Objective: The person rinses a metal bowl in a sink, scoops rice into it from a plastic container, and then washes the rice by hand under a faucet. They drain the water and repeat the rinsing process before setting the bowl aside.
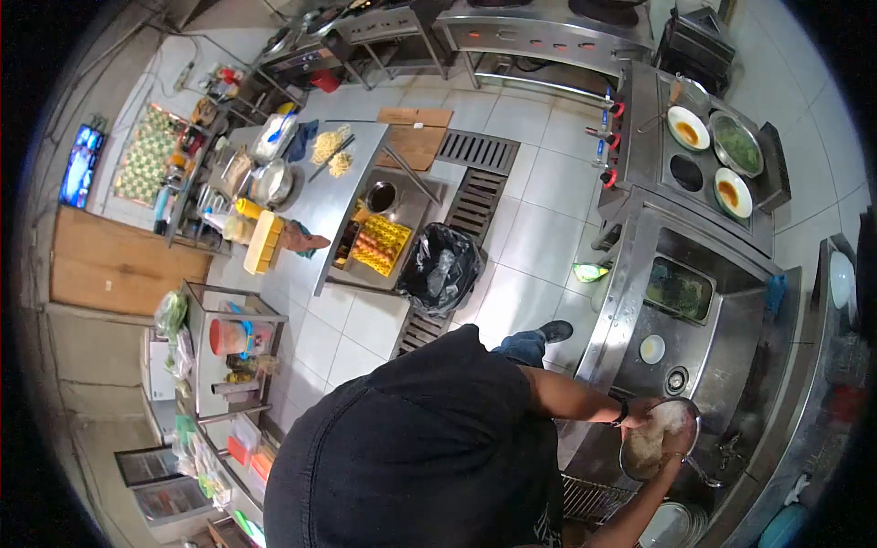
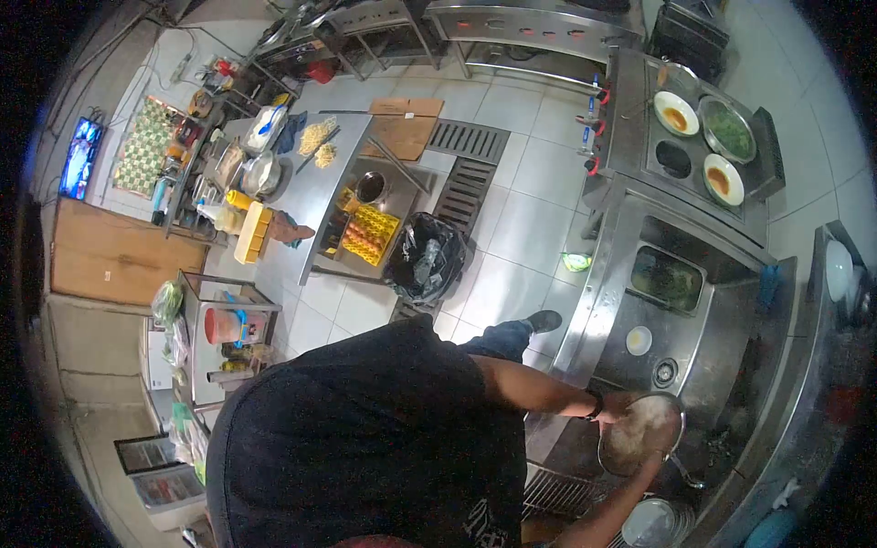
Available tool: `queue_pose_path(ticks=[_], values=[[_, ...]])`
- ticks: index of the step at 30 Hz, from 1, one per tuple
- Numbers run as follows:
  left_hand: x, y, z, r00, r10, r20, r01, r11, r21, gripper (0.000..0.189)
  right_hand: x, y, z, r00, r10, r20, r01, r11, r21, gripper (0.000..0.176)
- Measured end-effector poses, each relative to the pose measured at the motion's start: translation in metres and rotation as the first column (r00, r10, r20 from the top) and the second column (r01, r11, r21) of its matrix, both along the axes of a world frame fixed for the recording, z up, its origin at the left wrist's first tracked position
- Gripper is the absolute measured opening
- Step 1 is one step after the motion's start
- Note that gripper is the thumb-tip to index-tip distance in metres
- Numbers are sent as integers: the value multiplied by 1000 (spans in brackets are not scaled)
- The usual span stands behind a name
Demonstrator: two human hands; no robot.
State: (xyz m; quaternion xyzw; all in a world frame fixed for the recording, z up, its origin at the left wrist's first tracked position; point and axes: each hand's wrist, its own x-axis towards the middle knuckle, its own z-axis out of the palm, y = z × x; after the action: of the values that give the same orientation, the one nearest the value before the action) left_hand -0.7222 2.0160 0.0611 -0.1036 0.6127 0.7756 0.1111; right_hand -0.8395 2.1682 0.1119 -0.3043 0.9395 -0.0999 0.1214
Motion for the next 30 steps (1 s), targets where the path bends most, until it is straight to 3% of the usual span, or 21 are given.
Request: queue_pose_path(ticks=[1,2,4,6,8,9,13,16,18,20,22,25,26,27,28,29,30], values=[[14,-19,48,993,12,114,-28,990,137,46,-3,16,-11,988,61,-140,-81,986,-146,52],[31,-41,106,973,21,231,-82,963,256,47,-1,29,-17,1000,-13,-3,11,962,-273,52],[30,-36,94,975,15,224,-71,967,246,48,12,41,-31,858,-261,443,427,842,-329,52],[25,-42,95,977,11,215,-61,972,225,50,30,44,-36,693,-338,636,630,714,-307,52],[30,-45,110,964,-6,267,-68,962,265,46,48,34,-39,669,-347,657,648,706,-287,52],[25,-33,76,992,-9,129,-32,949,313,46,53,29,-40,683,-349,642,631,724,-278,52],[22,-34,78,985,-44,164,-33,898,440,52,54,11,-40,728,-373,575,599,754,-270,52],[19,-30,69,991,-61,116,3,895,445,47,42,13,-32,670,-392,631,688,647,-329,53],[24,-39,92,980,-31,197,-40,938,346,48,30,20,-29,623,-397,674,750,547,-372,53],[23,-30,85,975,19,220,-82,957,277,47,14,19,-29,614,-410,675,768,510,-388,53],[20,-27,78,968,70,241,-122,971,205,47,0,11,-33,703,-435,563,684,631,-366,53],[12,-37,82,968,-32,247,-38,962,272,48,3,-20,-30,938,-276,208,319,924,-212,53],[9,-42,87,960,-88,267,20,969,247,48,14,-32,-18,976,-167,141,166,986,18,58],[6,-47,94,947,-142,288,78,972,222,49,23,-44,-4,994,-40,103,12,967,256,63],[6,-48,100,947,-144,286,79,971,224,49,26,-59,16,994,-41,102,13,966,258,63],[8,-50,107,957,-133,257,76,973,220,50,27,-75,42,966,-123,227,41,941,336,62],[11,-53,114,966,-121,230,71,974,216,54,32,-74,56,974,-98,206,14,926,377,63]])
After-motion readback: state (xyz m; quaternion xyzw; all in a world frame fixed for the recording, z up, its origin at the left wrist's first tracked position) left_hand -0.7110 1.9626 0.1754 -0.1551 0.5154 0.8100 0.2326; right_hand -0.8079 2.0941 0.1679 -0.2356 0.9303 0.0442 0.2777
